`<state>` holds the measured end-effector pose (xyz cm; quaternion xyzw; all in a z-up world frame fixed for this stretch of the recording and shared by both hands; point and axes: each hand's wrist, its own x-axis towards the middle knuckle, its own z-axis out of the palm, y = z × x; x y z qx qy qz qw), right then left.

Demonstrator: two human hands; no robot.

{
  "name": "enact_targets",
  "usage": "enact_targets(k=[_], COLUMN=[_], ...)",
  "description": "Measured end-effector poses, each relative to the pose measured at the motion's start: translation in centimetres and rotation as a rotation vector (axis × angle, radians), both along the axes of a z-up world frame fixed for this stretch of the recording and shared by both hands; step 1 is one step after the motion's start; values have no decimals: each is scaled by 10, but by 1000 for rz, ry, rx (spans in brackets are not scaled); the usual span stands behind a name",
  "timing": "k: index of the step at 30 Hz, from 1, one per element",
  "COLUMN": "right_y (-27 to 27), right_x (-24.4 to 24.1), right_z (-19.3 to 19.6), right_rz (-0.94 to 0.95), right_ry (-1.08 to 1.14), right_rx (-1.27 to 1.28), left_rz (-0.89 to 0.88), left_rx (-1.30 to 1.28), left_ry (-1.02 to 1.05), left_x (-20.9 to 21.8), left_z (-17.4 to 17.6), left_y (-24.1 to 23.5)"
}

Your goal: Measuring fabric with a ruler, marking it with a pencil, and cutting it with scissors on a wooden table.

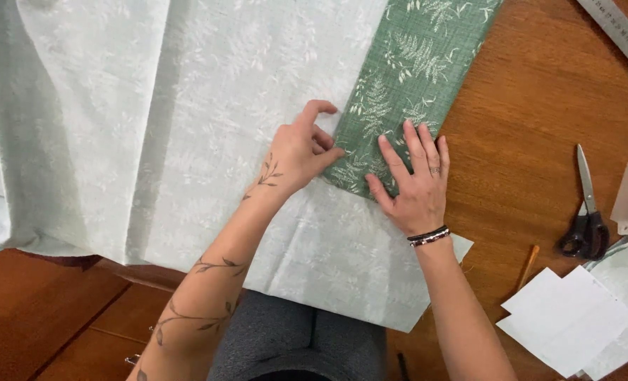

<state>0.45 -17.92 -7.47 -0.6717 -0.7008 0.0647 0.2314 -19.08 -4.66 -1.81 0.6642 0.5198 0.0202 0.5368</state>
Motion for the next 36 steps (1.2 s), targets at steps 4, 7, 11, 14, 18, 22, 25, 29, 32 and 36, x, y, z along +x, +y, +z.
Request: enact_targets(k=[4,7,11,14,18,22,25,29,32,36], right_y=[-1,0,-1,-1,0,-1,0,0,-1,-1], right_x=[1,0,1,1,1,0,0,0,0,0], right_z=[2,3,3,3,4,3,3,4,3,3], right_rz=[-8,-4,-13,-11,-9,-15,-13,-17,-22,-26], right_ry=[54,57,75,86,90,82,88,75,75,81], right_rx=[2,5,4,9,12,8,12,9,6,11], left_rz=[64,64,-9,-80,-73,-69,-64,-31,-6,27], left_rx=[-34,20,115,135,143,154,190,184,181,199], left_ry=[-10,4,1,22,23,34,26,3,-11,-34], left_x=[0,-1,-1,-5,-10,-9,-10,-10,-11,-11], left_z=[1,-3,0,4,3,3,3,-1,-6,-9], left_y=[-3,-6,-11,-14,-19,-25,-26,-27,-29,-32])
